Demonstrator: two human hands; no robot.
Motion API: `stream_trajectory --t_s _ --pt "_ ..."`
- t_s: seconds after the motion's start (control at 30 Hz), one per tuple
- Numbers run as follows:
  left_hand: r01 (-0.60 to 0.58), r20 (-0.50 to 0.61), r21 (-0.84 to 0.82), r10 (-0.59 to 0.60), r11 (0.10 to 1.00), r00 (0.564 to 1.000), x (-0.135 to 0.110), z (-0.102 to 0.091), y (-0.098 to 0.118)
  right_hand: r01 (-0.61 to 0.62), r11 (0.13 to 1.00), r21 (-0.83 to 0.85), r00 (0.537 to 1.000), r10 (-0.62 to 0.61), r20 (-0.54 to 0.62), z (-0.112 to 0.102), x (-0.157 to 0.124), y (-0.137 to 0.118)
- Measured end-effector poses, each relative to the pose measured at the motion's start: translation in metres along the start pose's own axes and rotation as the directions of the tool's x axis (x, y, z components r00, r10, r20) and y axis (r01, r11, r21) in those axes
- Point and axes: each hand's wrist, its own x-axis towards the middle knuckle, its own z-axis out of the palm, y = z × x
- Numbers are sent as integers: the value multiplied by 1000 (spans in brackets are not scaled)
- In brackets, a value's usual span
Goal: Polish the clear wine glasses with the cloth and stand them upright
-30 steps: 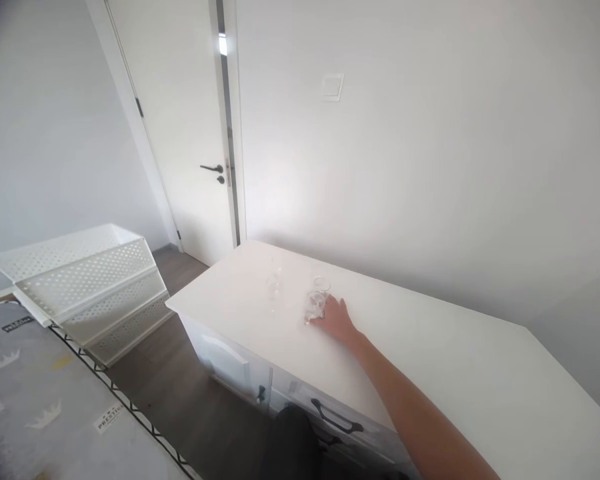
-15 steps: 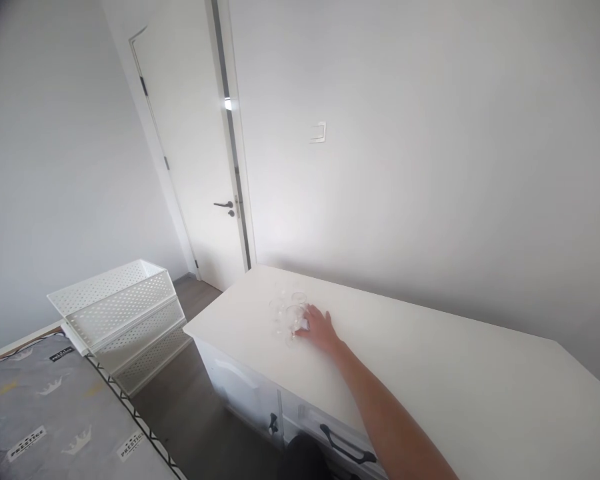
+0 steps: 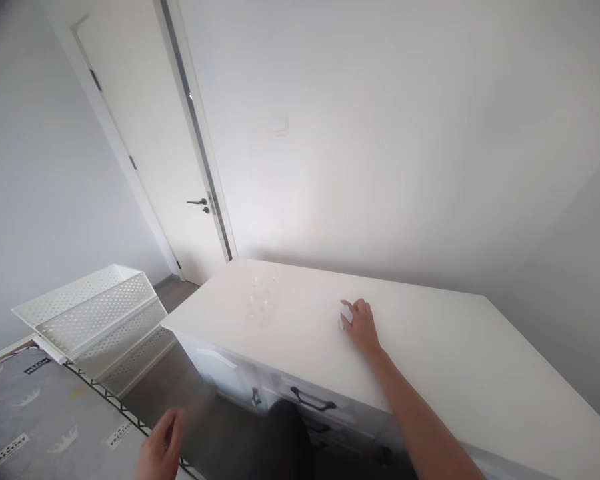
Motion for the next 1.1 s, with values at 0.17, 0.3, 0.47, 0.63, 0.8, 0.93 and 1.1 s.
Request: stream_trajectory --t_s 0.17,0.3,0.47,0.63,0.8,0.93,1.1 --pt "-49 207 -64 61 997 976 56 62 56 -417 774 477 868 494 -44 -17 -7 7" --pt "85 420 -283 44 955 906 86 115 98 -354 693 628 852 516 -88 -16 1 14" --pt "324 508 -417 -78 849 858 95 157 130 -286 568 772 885 465 -14 -18 4 23" --pt "433 581 -517 -69 739 811 96 174 136 -319 288 903 829 547 118 -20 4 31" --pt "481 607 -651 22 587 794 104 187 138 -292 93 952 823 532 201 -25 8 27" --pt "518 611 -724 74 456 788 101 189 146 -302 102 948 798 571 193 -27 8 23" --pt "547 642 -742 176 387 747 84 194 161 -440 107 892 702 660 267 -27 10 28"
